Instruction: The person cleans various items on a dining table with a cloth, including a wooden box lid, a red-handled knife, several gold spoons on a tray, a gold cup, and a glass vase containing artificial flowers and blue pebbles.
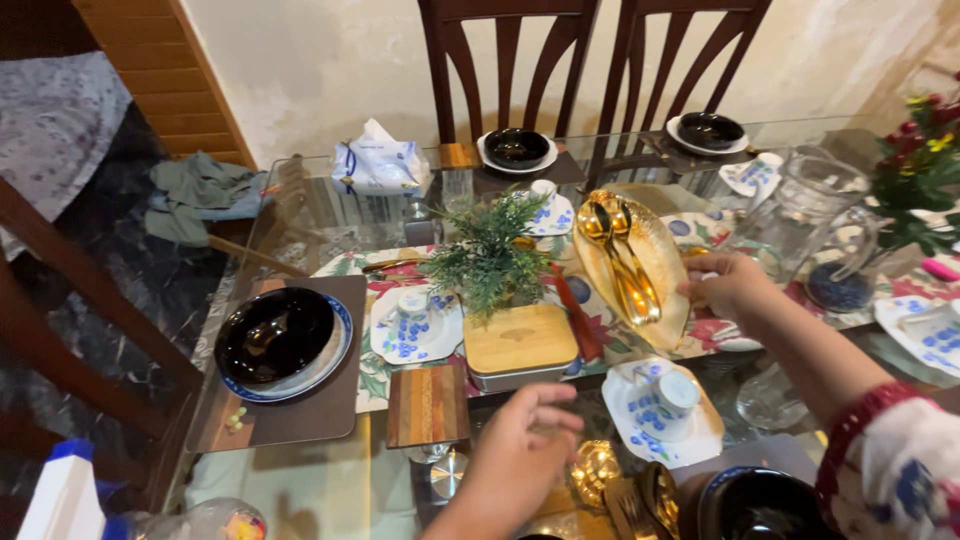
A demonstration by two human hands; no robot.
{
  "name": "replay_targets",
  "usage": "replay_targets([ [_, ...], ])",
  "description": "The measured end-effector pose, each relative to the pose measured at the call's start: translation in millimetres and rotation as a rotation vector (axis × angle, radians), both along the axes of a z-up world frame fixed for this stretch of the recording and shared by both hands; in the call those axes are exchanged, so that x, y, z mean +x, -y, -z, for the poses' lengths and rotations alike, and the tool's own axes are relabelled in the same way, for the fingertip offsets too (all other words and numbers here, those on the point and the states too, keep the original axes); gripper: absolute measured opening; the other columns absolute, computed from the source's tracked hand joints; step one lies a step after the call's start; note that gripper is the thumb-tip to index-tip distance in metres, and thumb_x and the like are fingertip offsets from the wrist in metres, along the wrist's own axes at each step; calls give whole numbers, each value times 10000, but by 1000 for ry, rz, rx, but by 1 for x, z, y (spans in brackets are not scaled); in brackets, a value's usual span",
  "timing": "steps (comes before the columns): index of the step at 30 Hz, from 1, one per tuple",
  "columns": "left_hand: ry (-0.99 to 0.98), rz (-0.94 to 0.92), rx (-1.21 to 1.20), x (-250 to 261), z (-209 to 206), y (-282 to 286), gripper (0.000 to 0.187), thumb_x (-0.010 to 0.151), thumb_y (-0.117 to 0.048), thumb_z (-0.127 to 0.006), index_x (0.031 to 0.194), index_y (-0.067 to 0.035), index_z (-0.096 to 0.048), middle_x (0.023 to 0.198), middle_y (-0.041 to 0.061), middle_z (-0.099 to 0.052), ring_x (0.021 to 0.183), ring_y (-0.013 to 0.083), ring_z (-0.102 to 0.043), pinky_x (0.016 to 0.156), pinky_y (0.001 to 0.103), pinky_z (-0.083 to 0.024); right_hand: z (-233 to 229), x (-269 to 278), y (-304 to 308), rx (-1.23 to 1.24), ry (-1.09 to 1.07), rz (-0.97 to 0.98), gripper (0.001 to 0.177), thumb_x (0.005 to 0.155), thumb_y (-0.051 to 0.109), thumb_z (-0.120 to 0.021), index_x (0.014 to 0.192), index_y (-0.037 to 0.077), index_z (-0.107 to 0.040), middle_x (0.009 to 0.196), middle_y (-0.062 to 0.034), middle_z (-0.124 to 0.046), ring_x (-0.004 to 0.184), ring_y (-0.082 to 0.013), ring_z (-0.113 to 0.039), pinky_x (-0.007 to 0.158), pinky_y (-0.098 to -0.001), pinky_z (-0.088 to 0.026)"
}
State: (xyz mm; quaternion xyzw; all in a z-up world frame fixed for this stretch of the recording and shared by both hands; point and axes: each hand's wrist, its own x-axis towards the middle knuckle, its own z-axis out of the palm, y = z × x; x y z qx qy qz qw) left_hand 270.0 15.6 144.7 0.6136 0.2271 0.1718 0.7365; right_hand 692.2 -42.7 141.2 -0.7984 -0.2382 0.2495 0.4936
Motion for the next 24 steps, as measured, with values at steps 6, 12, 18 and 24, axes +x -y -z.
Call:
replay_targets([
  [6,20,39,-40,-23,2,-4,445,884,-4,-587,1324,-72,-591,1113,94,-700,802,104,-683,746,241,-564,63,71,-49,37,-52,32,397,885,-52,-672,1281,-26,-677,1037,-184,-731,835,-311,-734,726,-454,-650],
  [12,-13,-83,-15,-28,-14,-20,339,928,-23,-538,1256,-59,-616,1082,72,-709,796,111,-712,752,239,-572,112,101,-62,-124,17,122,296,965,21,-636,1246,50,-727,1110,-163,-710,858,-327,-717,711,-497,-641],
  [18,-60,-105,-24,-34,-8,-24,322,934,-27,-537,1233,-67,-650,1050,66,-707,782,102,-682,721,239,-549,140,94,-46,-141,-30,146,308,962,20,-629,1247,68,-737,1099,-147,-735,873,-299,-726,693,-447,-637],
  [24,-47,-61,7,-25,1,-21,283,947,-47,-544,1203,-68,-665,1034,60,-719,773,101,-677,737,237,-555,103,48,-31,-416,292,114,356,936,190,-734,1288,137,-734,1060,-175,-791,840,-375,-793,684,-417,-621],
])
